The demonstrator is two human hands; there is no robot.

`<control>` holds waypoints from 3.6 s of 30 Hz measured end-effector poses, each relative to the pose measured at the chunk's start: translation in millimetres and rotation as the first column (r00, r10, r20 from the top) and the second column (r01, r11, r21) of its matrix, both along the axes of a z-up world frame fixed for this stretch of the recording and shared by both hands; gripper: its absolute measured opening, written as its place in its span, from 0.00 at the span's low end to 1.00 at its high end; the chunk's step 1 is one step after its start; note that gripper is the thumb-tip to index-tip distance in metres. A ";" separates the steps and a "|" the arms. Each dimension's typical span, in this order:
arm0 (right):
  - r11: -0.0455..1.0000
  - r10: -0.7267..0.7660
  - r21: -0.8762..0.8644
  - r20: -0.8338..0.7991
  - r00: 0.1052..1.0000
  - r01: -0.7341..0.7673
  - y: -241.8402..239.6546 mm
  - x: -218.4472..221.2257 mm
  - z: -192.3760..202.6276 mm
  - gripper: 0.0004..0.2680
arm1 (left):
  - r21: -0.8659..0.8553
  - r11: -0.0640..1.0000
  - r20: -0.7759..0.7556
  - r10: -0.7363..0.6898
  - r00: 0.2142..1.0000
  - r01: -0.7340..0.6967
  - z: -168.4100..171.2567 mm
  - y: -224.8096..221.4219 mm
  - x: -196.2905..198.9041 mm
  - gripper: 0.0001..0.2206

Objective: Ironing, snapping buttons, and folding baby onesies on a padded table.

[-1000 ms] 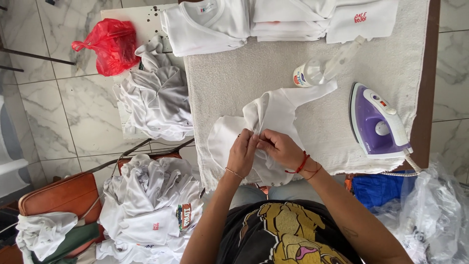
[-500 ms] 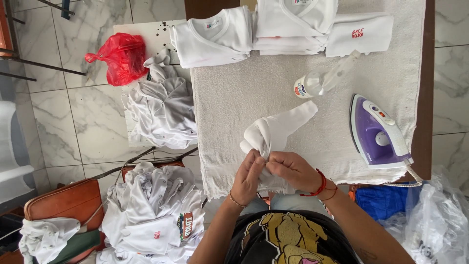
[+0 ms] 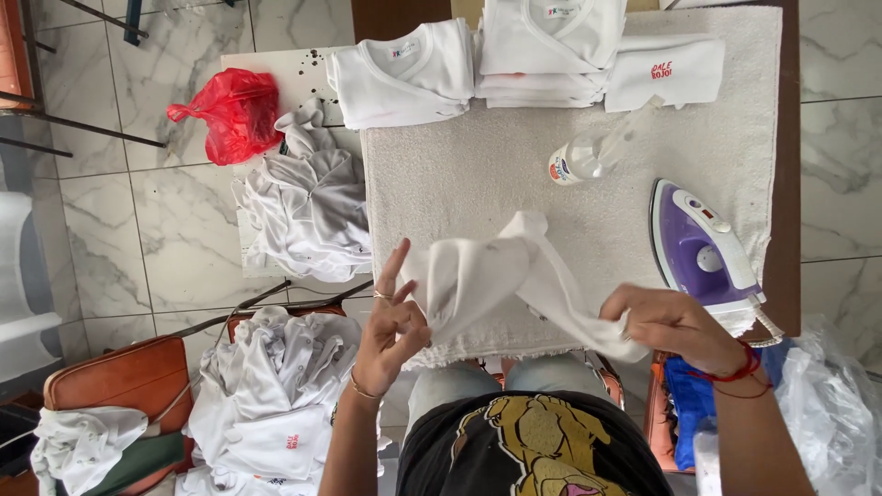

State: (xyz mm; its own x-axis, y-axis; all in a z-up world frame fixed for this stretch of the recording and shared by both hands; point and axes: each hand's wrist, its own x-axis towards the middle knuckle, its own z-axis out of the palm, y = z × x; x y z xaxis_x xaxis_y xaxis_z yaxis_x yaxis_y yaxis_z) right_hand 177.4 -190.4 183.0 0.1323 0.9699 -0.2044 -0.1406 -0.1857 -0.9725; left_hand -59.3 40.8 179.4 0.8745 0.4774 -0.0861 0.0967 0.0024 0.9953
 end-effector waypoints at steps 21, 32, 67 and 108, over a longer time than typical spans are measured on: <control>0.993 0.070 -0.121 0.623 0.779 0.008 22.1 -20.4 -62.3 0.06 | 0.825 0.553 -0.167 0.050 0.985 0.112 -100.8 -42.6 11.1 0.10; 0.954 0.090 -0.292 0.489 0.868 0.066 -43.0 -6.7 46.1 0.04 | 0.656 0.745 0.179 0.003 0.984 -0.121 15.5 -15.7 -47.8 0.08; 0.463 -0.346 0.000 0.921 0.181 0.886 -57.4 25.7 -108.7 0.07 | 0.537 0.636 -0.642 -0.118 0.757 0.554 -162.6 -148.8 30.2 0.09; 0.407 -0.708 -0.447 0.396 0.584 0.796 90.5 -123.2 -76.5 0.21 | 0.409 0.800 -0.571 -0.151 0.807 0.439 -187.9 4.3 195.4 0.17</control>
State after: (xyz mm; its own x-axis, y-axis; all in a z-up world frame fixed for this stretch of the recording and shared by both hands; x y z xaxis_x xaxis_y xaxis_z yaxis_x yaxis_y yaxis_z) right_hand 54.2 -100.0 106.5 0.8180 0.1834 -0.5452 -0.3814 -0.5367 -0.7527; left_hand 136.1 45.2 -8.5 0.8815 0.2998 -0.3649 0.4719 -0.5909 0.6543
